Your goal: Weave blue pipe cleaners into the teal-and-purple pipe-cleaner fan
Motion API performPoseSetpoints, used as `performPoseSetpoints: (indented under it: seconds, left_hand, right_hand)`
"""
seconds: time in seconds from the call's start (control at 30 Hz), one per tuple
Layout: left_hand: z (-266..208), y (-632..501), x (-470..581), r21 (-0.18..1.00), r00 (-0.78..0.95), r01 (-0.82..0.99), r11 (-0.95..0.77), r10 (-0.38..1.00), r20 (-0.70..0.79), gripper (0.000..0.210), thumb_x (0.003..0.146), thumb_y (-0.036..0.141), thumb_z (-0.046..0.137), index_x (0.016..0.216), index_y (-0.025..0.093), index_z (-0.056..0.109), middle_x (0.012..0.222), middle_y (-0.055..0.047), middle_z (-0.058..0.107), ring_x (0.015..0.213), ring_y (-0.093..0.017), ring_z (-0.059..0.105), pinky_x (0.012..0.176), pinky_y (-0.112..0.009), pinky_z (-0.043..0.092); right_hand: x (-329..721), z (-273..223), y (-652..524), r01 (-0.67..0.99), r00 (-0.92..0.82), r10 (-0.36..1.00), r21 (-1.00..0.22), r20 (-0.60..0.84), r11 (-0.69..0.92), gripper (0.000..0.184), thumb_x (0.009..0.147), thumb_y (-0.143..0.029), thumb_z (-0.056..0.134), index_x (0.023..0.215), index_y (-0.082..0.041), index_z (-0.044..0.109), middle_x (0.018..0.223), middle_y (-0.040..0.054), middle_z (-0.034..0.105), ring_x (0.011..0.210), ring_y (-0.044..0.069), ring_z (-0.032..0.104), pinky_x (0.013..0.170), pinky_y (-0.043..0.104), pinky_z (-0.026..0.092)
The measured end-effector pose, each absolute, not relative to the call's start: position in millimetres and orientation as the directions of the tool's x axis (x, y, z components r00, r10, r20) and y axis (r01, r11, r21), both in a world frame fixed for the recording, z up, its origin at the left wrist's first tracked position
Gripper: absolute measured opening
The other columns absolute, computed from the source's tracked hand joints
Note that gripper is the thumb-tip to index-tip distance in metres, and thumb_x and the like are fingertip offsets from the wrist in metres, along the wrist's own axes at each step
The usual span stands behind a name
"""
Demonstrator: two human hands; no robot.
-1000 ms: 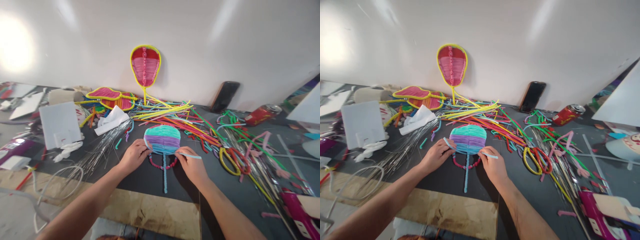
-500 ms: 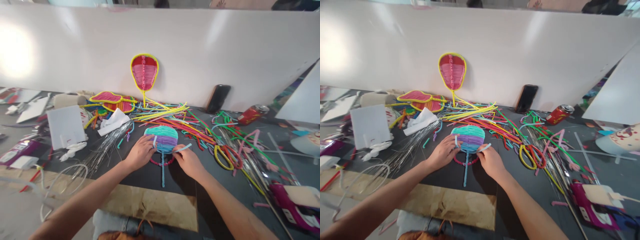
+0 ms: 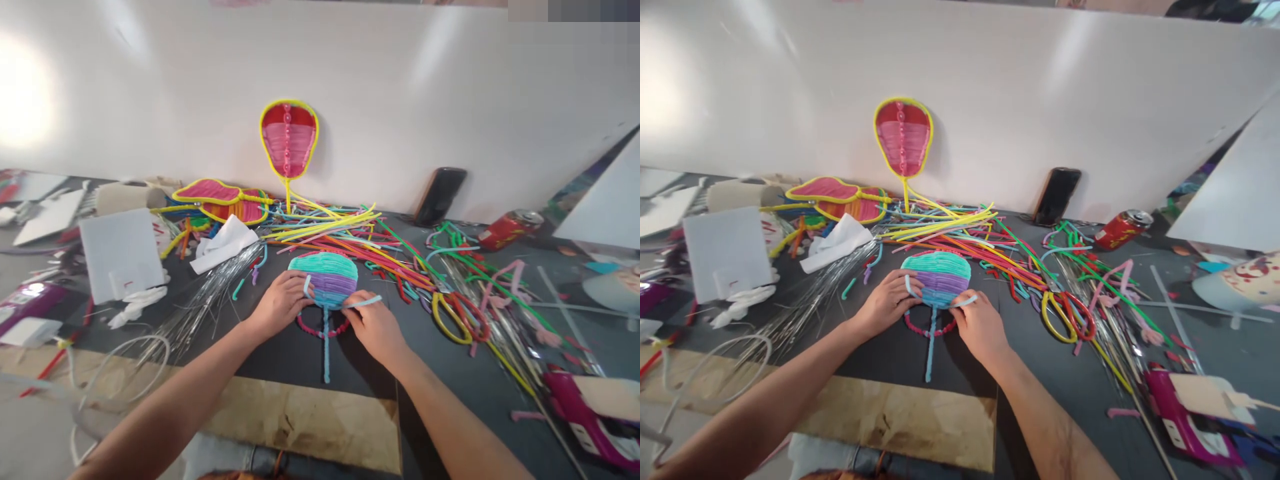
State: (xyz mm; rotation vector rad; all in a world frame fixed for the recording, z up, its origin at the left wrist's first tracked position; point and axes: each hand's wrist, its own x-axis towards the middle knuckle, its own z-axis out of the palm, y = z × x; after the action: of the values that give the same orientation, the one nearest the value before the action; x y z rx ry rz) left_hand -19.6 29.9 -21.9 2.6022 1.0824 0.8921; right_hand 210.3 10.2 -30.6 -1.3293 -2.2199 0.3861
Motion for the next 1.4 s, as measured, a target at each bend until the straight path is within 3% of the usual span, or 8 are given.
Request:
performPoseSetpoints:
  seconds: [0.17, 0.37, 0.57, 0.87, 1.03, 1.4]
  left_hand:
    - [-23, 29, -20, 0.402, 0.536, 0.6, -0.691, 0.721, 0.44, 0.017, 0.091, 0.021, 0.049, 0.089, 0.018, 0.065, 0.091, -0.004, 0.071, 0.102, -0.02, 0.059, 0.093, -0.038, 0.046]
    - [-25, 23, -19, 0.413, 0.512, 0.628, -0.66, 0.75, 0.419, 0.019, 0.091, 0.023, 0.048, 0.09, 0.02, 0.066, 0.087, -0.003, 0.072, 0.101, -0.02, 0.06, 0.09, -0.035, 0.047]
    - [-26, 19, -16, 0.437, 0.532, 0.553, -0.71, 0.704, 0.471, 0.015, 0.09, 0.023, 0.051, 0.087, 0.019, 0.066, 0.085, -0.003, 0.071, 0.097, -0.018, 0.061, 0.088, -0.032, 0.048]
    - [-29, 23, -19, 0.398, 0.606, 0.55, -0.734, 0.679, 0.414, 0.015, 0.087, 0.024, 0.055, 0.094, 0.019, 0.067, 0.09, -0.004, 0.072, 0.103, -0.02, 0.06, 0.09, -0.036, 0.048]
    - [-27, 23, -18, 0.415, 0.597, 0.542, -0.731, 0.683, 0.421, 0.016, 0.089, 0.026, 0.053, 0.087, 0.02, 0.067, 0.089, -0.004, 0.072, 0.097, -0.019, 0.062, 0.089, -0.035, 0.047]
    - [-23, 21, -10, 0.372, 0.587, 0.625, -0.687, 0.727, 0.356, 0.016, 0.089, 0.024, 0.052, 0.083, 0.018, 0.066, 0.092, -0.005, 0.07, 0.094, -0.021, 0.061, 0.087, -0.037, 0.044]
  right_hand:
    - [206, -33, 13, 0.674, -0.399, 0.818, -0.472, 0.415, 0.569, 0.011, 0.086, -0.018, 0.056, 0.084, -0.022, 0.066, 0.086, 0.0049, 0.068, 0.087, 0.023, 0.052, 0.082, 0.037, 0.044]
    - [202, -29, 10, 0.65, -0.383, 0.841, -0.535, 0.382, 0.539, 0.015, 0.089, -0.023, 0.05, 0.085, -0.022, 0.064, 0.083, 0.0062, 0.069, 0.09, 0.023, 0.055, 0.08, 0.038, 0.042]
    - [201, -31, 7, 0.68, -0.421, 0.836, -0.487, 0.352, 0.548, 0.011, 0.086, -0.019, 0.051, 0.084, -0.02, 0.062, 0.078, 0.0051, 0.067, 0.087, 0.022, 0.054, 0.076, 0.035, 0.04]
    - [200, -37, 10, 0.671, -0.467, 0.811, -0.456, 0.353, 0.585, 0.008, 0.085, -0.015, 0.056, 0.086, -0.021, 0.062, 0.082, 0.0056, 0.067, 0.087, 0.023, 0.053, 0.077, 0.035, 0.044]
    - [198, -36, 9, 0.686, -0.469, 0.822, -0.453, 0.324, 0.57, 0.009, 0.087, -0.018, 0.055, 0.084, -0.021, 0.063, 0.082, 0.0055, 0.067, 0.086, 0.022, 0.053, 0.077, 0.035, 0.044]
    - [194, -35, 9, 0.731, -0.471, 0.831, -0.397, 0.296, 0.555, 0.009, 0.086, -0.017, 0.056, 0.078, -0.02, 0.06, 0.08, 0.0059, 0.066, 0.084, 0.022, 0.051, 0.076, 0.034, 0.042]
